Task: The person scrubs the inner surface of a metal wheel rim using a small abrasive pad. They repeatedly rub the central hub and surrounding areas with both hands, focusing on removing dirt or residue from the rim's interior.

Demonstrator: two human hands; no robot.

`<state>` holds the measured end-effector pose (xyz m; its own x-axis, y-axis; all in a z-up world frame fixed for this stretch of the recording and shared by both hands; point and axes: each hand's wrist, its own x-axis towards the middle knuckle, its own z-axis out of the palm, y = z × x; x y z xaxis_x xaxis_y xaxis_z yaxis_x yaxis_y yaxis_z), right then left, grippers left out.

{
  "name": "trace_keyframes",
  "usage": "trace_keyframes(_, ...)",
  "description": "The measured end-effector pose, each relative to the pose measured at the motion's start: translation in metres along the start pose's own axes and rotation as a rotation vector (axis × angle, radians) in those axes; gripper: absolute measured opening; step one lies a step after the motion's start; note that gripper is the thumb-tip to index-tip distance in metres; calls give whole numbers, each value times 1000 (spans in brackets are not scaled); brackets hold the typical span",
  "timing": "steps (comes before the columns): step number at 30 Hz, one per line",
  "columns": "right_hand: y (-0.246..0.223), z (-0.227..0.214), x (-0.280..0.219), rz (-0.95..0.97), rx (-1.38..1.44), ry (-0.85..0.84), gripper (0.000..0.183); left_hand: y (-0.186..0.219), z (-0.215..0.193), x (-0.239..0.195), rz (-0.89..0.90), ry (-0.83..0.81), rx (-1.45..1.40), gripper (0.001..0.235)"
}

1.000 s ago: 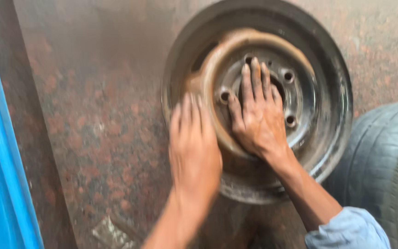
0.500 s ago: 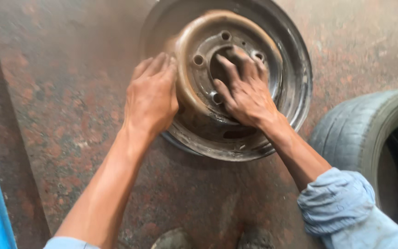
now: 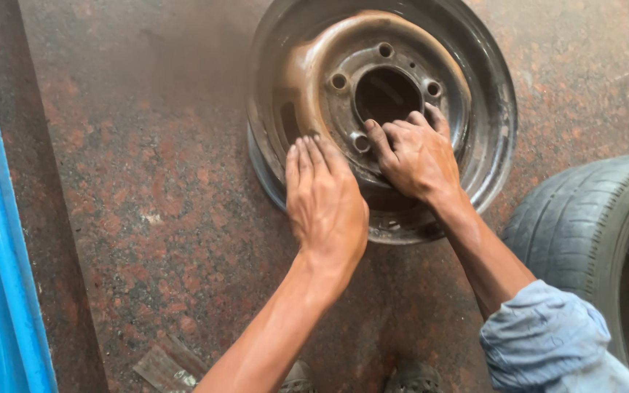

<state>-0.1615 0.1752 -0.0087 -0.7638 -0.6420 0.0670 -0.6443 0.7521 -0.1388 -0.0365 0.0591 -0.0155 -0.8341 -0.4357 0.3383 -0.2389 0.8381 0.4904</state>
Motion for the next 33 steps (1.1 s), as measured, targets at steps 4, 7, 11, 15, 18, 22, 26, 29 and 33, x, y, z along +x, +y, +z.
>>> trace_keyframes(4,1,-2,6,-14,-3,24,55,-14,9,42,-57,75,-74,54)
trace_keyframes(7,-1,-3,-12,-30,9,5,53,-8,-5,3,-44,-17,-78,55)
trace_keyframes(11,-1,-3,9,-2,28,48,51,-10,-3,20,26,3,15,57)
trace_keyframes(15,3,-1,-4,-40,-9,21,49,-24,5,36,50,24,-130,57)
trace_keyframes(18,-4,-8,11,-28,0,36,49,-14,-11,21,66,9,-71,59)
trace_keyframes(22,-3,-7,10,31,13,12,50,-19,4,42,41,21,-64,59)
trace_keyframes(26,-4,-8,9,17,15,21,52,-27,-1,45,63,48,-64,57)
trace_keyframes(29,-4,-6,13,-6,24,78,50,-15,-12,28,60,-19,-65,61)
trace_keyframes(33,1,-2,3,-80,-33,37,48,-33,4,51,102,41,-97,59)
